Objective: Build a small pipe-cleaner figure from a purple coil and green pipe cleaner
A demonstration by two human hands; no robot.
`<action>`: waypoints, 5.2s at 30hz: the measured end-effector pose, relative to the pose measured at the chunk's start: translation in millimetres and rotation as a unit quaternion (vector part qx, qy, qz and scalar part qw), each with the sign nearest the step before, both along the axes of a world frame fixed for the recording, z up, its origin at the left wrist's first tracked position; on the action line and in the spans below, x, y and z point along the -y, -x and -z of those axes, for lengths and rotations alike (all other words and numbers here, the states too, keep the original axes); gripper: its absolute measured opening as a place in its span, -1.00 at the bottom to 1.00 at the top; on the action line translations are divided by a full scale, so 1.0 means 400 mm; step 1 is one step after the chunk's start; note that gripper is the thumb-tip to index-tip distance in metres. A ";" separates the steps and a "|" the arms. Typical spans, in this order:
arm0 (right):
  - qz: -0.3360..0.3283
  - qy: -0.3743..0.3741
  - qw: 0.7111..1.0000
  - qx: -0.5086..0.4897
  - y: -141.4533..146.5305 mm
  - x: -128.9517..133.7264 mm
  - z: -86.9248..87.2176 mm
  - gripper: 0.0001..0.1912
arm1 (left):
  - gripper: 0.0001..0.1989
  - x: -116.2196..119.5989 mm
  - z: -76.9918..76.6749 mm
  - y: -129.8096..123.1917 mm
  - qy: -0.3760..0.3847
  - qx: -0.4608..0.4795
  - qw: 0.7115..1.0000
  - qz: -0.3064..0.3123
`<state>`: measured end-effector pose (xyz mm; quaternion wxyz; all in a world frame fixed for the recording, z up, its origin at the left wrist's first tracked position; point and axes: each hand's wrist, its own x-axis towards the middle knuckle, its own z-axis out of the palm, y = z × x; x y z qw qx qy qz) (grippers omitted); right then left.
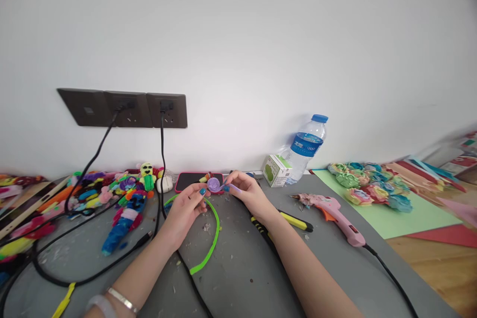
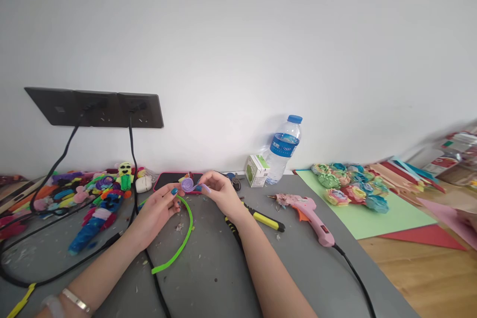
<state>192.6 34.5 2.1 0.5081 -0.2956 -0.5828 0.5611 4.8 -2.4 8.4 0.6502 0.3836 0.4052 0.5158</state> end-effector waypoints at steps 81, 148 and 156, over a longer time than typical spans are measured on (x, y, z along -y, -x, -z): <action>-0.023 -0.021 0.998 0.063 0.007 0.014 -0.013 -0.82 | -0.68 0.001 -0.004 -0.002 -0.005 -0.019 1.000 0.004; -0.021 0.003 0.999 0.047 0.007 0.013 -0.017 -0.75 | -0.66 0.000 0.011 0.002 -0.008 -0.027 0.999 0.019; -0.029 -0.014 0.997 0.064 0.004 0.014 -0.014 -0.79 | -0.70 -0.002 0.009 0.002 -0.019 -0.060 0.998 0.025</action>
